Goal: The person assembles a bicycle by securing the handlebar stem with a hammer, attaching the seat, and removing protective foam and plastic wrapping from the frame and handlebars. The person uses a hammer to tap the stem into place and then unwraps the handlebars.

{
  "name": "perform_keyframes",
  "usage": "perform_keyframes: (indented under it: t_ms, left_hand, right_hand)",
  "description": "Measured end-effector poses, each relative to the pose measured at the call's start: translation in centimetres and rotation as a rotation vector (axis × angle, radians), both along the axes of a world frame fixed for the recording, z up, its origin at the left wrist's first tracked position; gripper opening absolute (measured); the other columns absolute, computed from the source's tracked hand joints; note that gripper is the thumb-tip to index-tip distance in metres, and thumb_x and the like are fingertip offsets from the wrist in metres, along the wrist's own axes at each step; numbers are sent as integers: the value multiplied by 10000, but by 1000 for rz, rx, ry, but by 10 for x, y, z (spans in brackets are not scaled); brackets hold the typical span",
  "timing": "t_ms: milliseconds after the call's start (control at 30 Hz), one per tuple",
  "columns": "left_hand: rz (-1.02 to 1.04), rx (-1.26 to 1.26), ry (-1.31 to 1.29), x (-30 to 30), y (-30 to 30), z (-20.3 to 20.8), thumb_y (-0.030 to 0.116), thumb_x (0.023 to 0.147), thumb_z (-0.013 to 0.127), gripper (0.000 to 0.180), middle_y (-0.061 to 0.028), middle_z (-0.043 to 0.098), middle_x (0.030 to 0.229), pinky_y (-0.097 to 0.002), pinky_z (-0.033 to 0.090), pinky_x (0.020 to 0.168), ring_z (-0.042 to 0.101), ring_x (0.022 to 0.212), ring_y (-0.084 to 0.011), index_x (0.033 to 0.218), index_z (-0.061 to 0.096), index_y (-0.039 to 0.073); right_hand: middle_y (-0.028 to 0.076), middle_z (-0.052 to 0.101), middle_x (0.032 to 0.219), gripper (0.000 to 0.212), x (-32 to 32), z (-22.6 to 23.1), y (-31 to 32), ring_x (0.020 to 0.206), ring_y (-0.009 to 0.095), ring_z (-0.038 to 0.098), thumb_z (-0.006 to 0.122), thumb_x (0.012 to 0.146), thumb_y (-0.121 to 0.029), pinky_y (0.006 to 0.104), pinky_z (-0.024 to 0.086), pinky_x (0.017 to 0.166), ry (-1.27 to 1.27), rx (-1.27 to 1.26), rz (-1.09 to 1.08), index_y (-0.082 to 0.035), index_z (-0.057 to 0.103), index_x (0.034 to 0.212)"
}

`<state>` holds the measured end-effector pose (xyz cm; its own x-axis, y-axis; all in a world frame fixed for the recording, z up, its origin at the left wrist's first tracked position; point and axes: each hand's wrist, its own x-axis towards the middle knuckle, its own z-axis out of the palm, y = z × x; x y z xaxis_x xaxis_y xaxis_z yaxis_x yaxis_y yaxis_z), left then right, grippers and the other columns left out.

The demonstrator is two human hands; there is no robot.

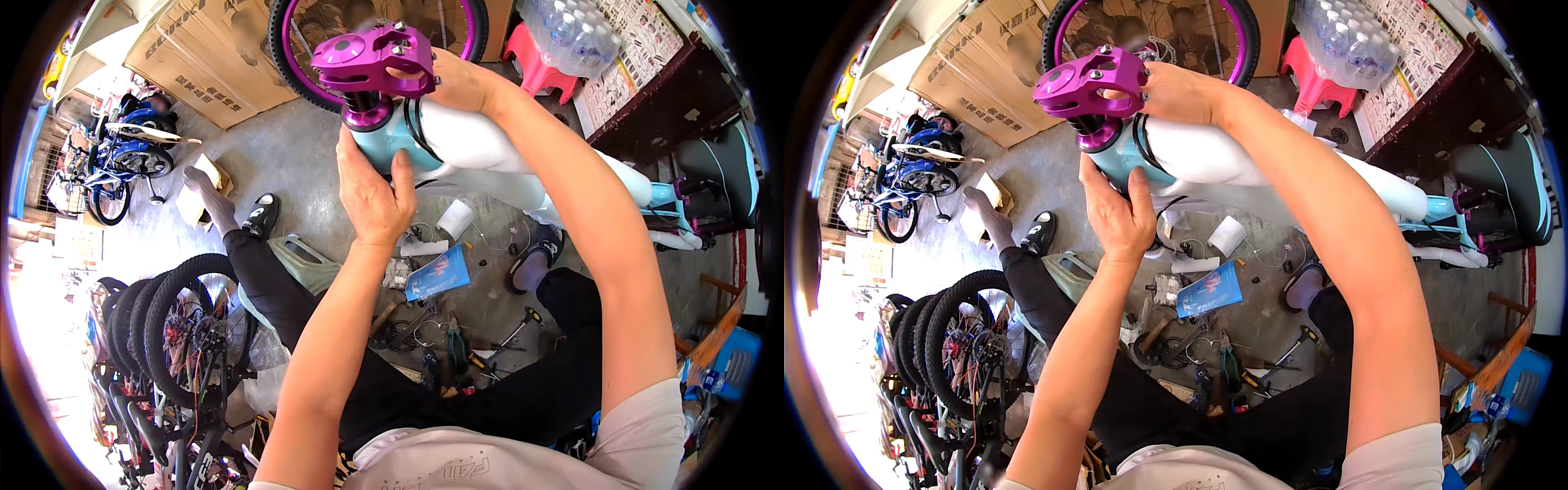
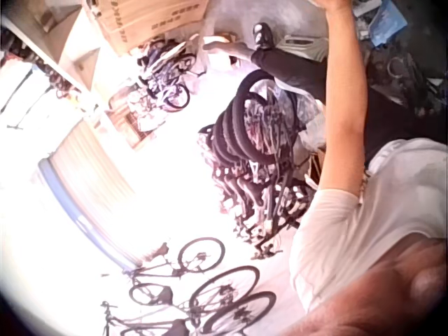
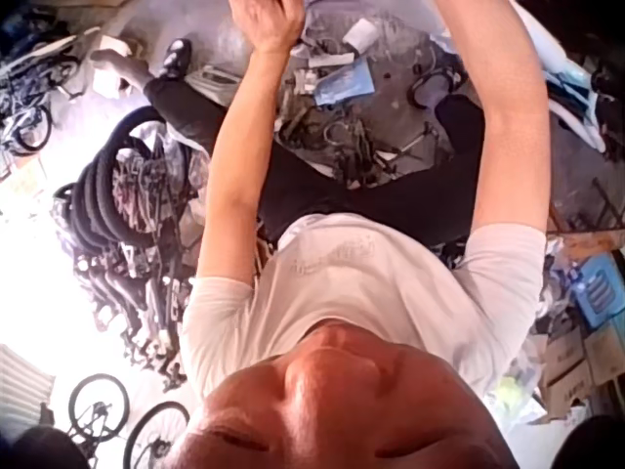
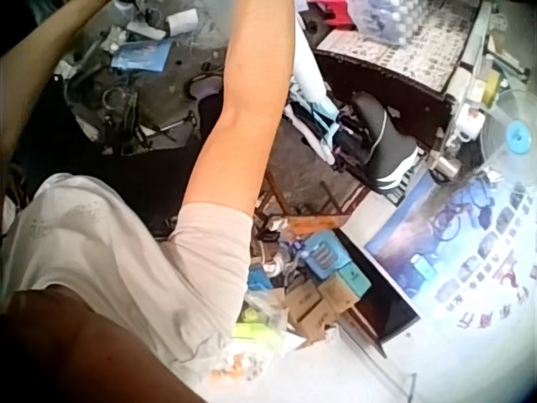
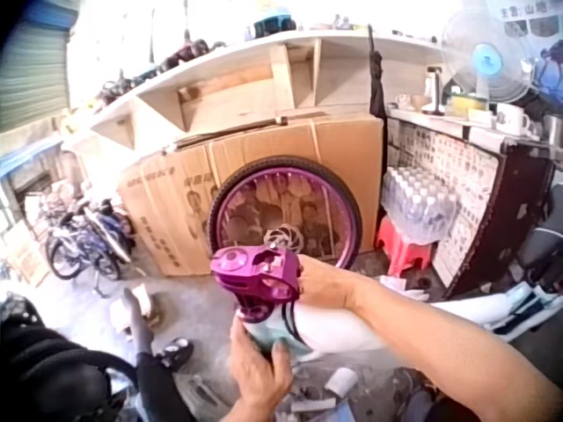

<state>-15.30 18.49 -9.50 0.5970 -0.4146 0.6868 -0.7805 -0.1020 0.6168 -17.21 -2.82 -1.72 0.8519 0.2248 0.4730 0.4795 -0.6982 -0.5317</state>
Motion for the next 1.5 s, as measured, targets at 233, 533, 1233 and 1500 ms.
perform_keyframes:
  t_ms: [233,533,1233,1500]
  left_hand:
    - [40,56,-50,1,1,-1,199,850,653,758,-290,529,1334,-474,471,994,580,1161,-448,1480,336,-77]
    - [-38,58,111,5,7,0,43,742,547,666,-208,573,1179,-422,480,905,588,981,-351,1397,446,-28]
    - [-219,169,172,18,21,-4,121,859,679,801,-305,607,1282,-460,515,947,638,1120,-455,1535,283,-48]
    - [-285,77,169,22,21,-11,118,861,671,765,-229,671,1166,-418,541,874,690,991,-355,1535,327,7]
  right_hand:
    - [73,666,1089,349,-26,7,6,984,174,588,713,874,-198,354,487,912,26,310,74,-22,669,1172]
    - [97,712,1015,570,-41,-7,-27,1059,282,599,498,994,-559,376,428,960,217,101,-312,-53,759,982]
    - [79,665,943,92,-154,-83,146,911,267,594,650,866,-40,372,444,840,-472,303,-1107,-72,693,941]
    - [198,657,1240,319,-158,-125,101,1183,373,583,626,918,-131,444,408,1057,-284,262,-1199,3,657,1206]
